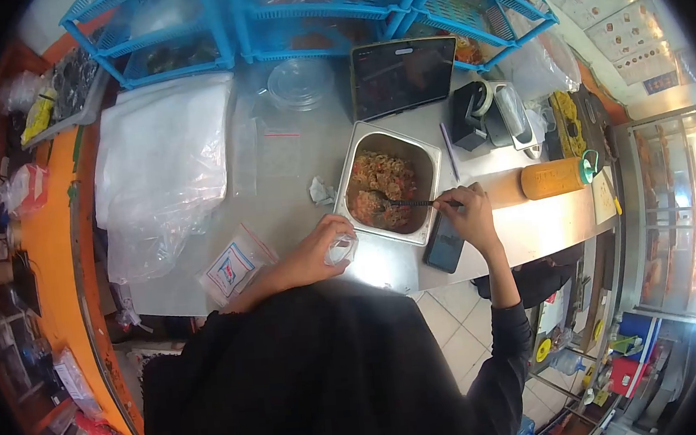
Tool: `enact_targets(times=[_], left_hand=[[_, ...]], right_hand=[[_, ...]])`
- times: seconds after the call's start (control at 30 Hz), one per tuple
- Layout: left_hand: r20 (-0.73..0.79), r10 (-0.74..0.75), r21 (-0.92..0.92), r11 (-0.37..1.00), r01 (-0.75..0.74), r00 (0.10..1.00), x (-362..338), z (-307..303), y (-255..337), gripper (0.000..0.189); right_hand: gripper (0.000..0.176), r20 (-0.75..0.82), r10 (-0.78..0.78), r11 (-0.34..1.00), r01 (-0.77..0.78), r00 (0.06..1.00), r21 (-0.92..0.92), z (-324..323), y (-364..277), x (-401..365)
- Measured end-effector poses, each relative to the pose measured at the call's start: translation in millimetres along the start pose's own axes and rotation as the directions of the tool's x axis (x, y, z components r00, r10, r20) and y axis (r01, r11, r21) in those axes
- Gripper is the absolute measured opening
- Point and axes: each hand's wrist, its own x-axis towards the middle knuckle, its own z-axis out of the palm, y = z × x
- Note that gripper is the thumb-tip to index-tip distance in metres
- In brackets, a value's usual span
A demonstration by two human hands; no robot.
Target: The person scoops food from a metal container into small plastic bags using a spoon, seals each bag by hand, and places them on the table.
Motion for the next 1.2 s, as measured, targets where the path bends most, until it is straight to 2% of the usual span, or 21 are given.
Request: enact_targets(times=[0.1,0.23,0.3,0.33,0.37,0.4,0.43,0.47,0.53,0.57,0.6,0.67,0.7,0.77,0.8,0.87,0.97,1.1,1.17,1.2], left_hand=[[0.025,-0.001,-0.019,1.000,0.001,1.000,-2,-4,2,0.045],[0.030,-0.026,-0.050,0.998,0.027,0.999,-9,-11,4,0.052],[0.023,-0.032,-0.061,0.998,0.033,0.999,-11,-10,2,0.055],[0.000,-0.095,-0.262,0.961,0.092,0.995,-12,-8,0,0.057],[-0.011,-0.162,-0.452,0.881,0.139,0.987,-13,-7,-3,0.058],[-0.013,-0.161,-0.450,0.882,0.138,0.987,-13,-6,-6,0.058],[-0.022,-0.179,-0.460,0.875,0.149,0.984,-14,-7,-10,0.058],[-0.033,-0.198,-0.471,0.868,0.159,0.980,-15,-8,-11,0.058],[-0.076,-0.219,-0.474,0.866,0.157,0.973,-15,-12,-9,0.058],[-0.111,-0.240,-0.480,0.863,0.159,0.964,-15,-13,-8,0.058],[-0.112,-0.237,-0.481,0.863,0.156,0.965,-16,-15,-8,0.058],[-0.157,-0.236,-0.426,0.892,0.150,0.959,-16,-18,-10,0.056],[-0.160,-0.234,-0.428,0.892,0.147,0.959,-16,-20,-9,0.056],[-0.193,-0.266,-0.483,0.864,0.144,0.945,-15,-24,-7,0.055],[-0.198,-0.266,-0.485,0.863,0.142,0.943,-15,-25,-6,0.055],[-0.232,-0.251,-0.563,0.822,0.080,0.940,-13,-26,-6,0.054],[-0.252,-0.255,-0.572,0.817,0.069,0.934,-14,-28,-10,0.054],[-0.227,-0.311,-0.617,0.779,0.111,0.923,-15,-31,-12,0.054],[-0.274,-0.307,-0.585,0.805,0.095,0.911,-14,-31,-11,0.054],[-0.274,-0.307,-0.586,0.805,0.095,0.911,-13,-31,-12,0.054]], right_hand=[[0.011,-0.046,-0.033,0.998,0.036,0.998,0.054,-1,1,-4],[0.010,-0.078,-0.024,1.000,0.025,0.997,0.006,0,-12,-7],[0.008,-0.210,-0.189,0.946,0.120,0.959,-0.301,4,-24,-6],[0.008,-0.212,-0.188,0.946,0.119,0.959,-0.301,9,-27,-6],[0.008,-0.219,-0.289,0.906,0.193,0.932,-0.376,14,-28,-6],[0.007,-0.218,-0.389,0.854,0.262,0.895,-0.450,18,-30,-5],[0.006,-0.157,-0.433,0.838,0.332,0.888,-0.434,20,-32,-6],[0.006,-0.158,-0.438,0.835,0.336,0.885,-0.435,20,-34,-7],[0.007,-0.076,-0.402,0.872,0.356,0.913,-0.337,21,-37,-8],[0.009,-0.081,-0.382,0.898,0.349,0.921,-0.266,17,-41,-8],[0.009,-0.080,-0.383,0.897,0.350,0.920,-0.269,13,-41,-8],[0.009,-0.020,-0.222,0.970,0.219,0.975,-0.107,7,-38,-8],[0.009,-0.018,-0.224,0.969,0.221,0.974,-0.111,7,-35,-8],[0.012,-0.033,-0.037,0.999,0.038,0.999,0.023,10,-27,-8],[0.012,-0.030,-0.041,0.999,0.042,0.999,0.021,12,-21,-8],[0.013,0.031,0.154,0.975,-0.157,0.988,0.155,18,-10,-10],[0.014,0.044,0.229,0.954,-0.233,0.972,0.190,20,0,-14],[0.014,-0.008,0.244,0.952,-0.238,0.970,0.191,16,1,-20],[0.012,-0.113,0.123,0.987,-0.110,0.986,0.116,12,-6,-21],[0.012,-0.112,0.124,0.987,-0.111,0.986,0.115,11,-9,-22]])
